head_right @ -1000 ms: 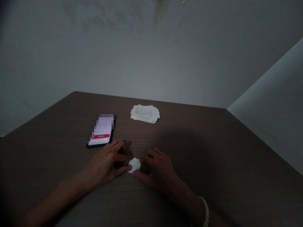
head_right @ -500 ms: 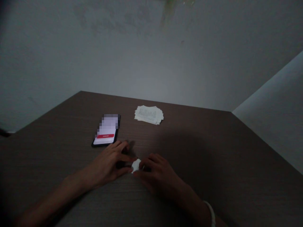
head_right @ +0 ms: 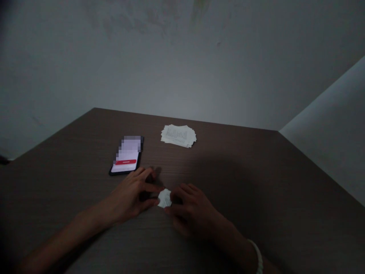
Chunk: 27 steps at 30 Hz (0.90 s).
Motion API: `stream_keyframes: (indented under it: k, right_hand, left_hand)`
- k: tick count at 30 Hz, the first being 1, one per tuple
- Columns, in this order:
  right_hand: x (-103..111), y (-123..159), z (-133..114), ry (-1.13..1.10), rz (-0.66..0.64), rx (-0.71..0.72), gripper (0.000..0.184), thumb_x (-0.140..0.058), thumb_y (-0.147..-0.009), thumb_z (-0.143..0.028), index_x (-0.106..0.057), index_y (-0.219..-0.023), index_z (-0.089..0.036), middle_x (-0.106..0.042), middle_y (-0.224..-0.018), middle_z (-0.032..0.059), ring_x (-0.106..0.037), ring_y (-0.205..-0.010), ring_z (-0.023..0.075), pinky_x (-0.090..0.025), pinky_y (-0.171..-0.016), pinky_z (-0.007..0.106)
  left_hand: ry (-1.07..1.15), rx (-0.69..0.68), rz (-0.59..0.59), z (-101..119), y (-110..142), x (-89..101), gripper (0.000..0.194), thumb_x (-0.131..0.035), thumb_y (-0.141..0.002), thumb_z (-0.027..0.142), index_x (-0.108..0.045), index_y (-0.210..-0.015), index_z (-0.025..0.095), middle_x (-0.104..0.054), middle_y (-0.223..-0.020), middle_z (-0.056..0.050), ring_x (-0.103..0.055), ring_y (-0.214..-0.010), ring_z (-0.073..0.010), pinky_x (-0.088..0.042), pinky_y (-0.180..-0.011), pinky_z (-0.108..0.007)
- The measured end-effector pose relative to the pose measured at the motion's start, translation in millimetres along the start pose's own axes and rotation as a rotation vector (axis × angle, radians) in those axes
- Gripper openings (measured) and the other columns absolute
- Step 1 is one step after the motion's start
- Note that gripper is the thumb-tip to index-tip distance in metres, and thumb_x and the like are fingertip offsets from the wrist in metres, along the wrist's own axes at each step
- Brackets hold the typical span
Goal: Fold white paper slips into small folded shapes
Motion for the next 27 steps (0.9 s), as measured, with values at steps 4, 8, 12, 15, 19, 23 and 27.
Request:
stream_keyframes:
  k: [4,8,12,15,19,23,27]
  right_hand:
    - [6,7,1,-0.048,0.014,-0.007,0.017,-0.058,-0.080,-0.014,-0.068,-0.090,-0.022,-0.062,-0.098,0.0046,-0.054,-0.089,0.0198,-0.043,-0.078,0.036]
    - [13,8,3,-0.065,0.085,0.018,0.019,-0.057,-0.080,-0.013,-0.067,-0.093,-0.021,-0.065,-0.096,0.0049,-0.055,-0.087,0.0189,-0.045,-0.077,0.035]
    - [12,5,6,-0.007,0.086,0.006,0.027,-0.055,-0.084,-0.017,-0.064,-0.109,-0.021,-0.066,-0.111,0.0066,-0.056,-0.093,0.0203,-0.047,-0.083,0.037]
    - [7,3,5,0.017,0.048,0.003,0.028,-0.055,-0.084,-0.018,-0.063,-0.111,-0.022,-0.065,-0.118,0.0060,-0.057,-0.097,0.0215,-0.047,-0.084,0.038]
    - [4,2,7,0.047,0.057,-0.023,0.029,-0.056,-0.083,-0.016,-0.064,-0.109,-0.022,-0.066,-0.119,0.0042,-0.056,-0.096,0.0229,-0.047,-0.084,0.040]
    - [4,6,7,0.061,0.091,0.001,0.027,-0.056,-0.081,-0.014,-0.065,-0.105,-0.022,-0.068,-0.112,0.0030,-0.056,-0.089,0.0211,-0.047,-0.080,0.037]
    - [2,8,9,0.073,0.075,-0.008,0.024,-0.056,-0.082,-0.015,-0.064,-0.103,-0.021,-0.067,-0.112,0.0037,-0.055,-0.090,0.0213,-0.047,-0.080,0.037]
  left_hand:
    - [0.000,0.008,-0.009,-2,0,-1.2,0.027,-0.073,-0.076,0.029,-0.072,-0.102,0.034,-0.054,-0.107,-0.004,-0.049,-0.104,-0.0274,-0.042,-0.086,-0.042]
    - [0.016,0.016,-0.023,-1,0,-0.9,0.029,-0.072,-0.077,0.025,-0.070,-0.104,0.034,-0.054,-0.109,-0.004,-0.049,-0.105,-0.0273,-0.043,-0.087,-0.043]
    - [0.035,0.005,-0.023,1,1,0.7,0.028,-0.069,-0.079,0.022,-0.070,-0.105,0.032,-0.054,-0.110,-0.005,-0.049,-0.107,-0.0277,-0.042,-0.089,-0.044]
    - [0.036,0.012,-0.029,0,3,0.3,0.029,-0.068,-0.079,0.022,-0.070,-0.105,0.034,-0.054,-0.110,-0.005,-0.049,-0.107,-0.0277,-0.042,-0.089,-0.044]
    - [0.003,0.025,-0.057,-1,4,-1.5,0.031,-0.068,-0.079,0.023,-0.069,-0.107,0.035,-0.054,-0.112,-0.005,-0.048,-0.108,-0.0288,-0.041,-0.089,-0.046]
    - [-0.026,0.030,-0.069,0,2,-1.0,0.031,-0.067,-0.080,0.024,-0.069,-0.109,0.036,-0.053,-0.115,-0.006,-0.048,-0.109,-0.0295,-0.041,-0.089,-0.047]
    - [-0.027,0.027,-0.050,-1,2,0.1,0.031,-0.067,-0.079,0.025,-0.069,-0.109,0.034,-0.053,-0.115,-0.006,-0.048,-0.109,-0.0301,-0.041,-0.090,-0.048]
Point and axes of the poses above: each hand's wrist, its own y-axis away from the middle knuckle, its own x-axis out of the back of the hand, z = x × y, the point moved 10 cm from there along -y, towards the middle knuckle
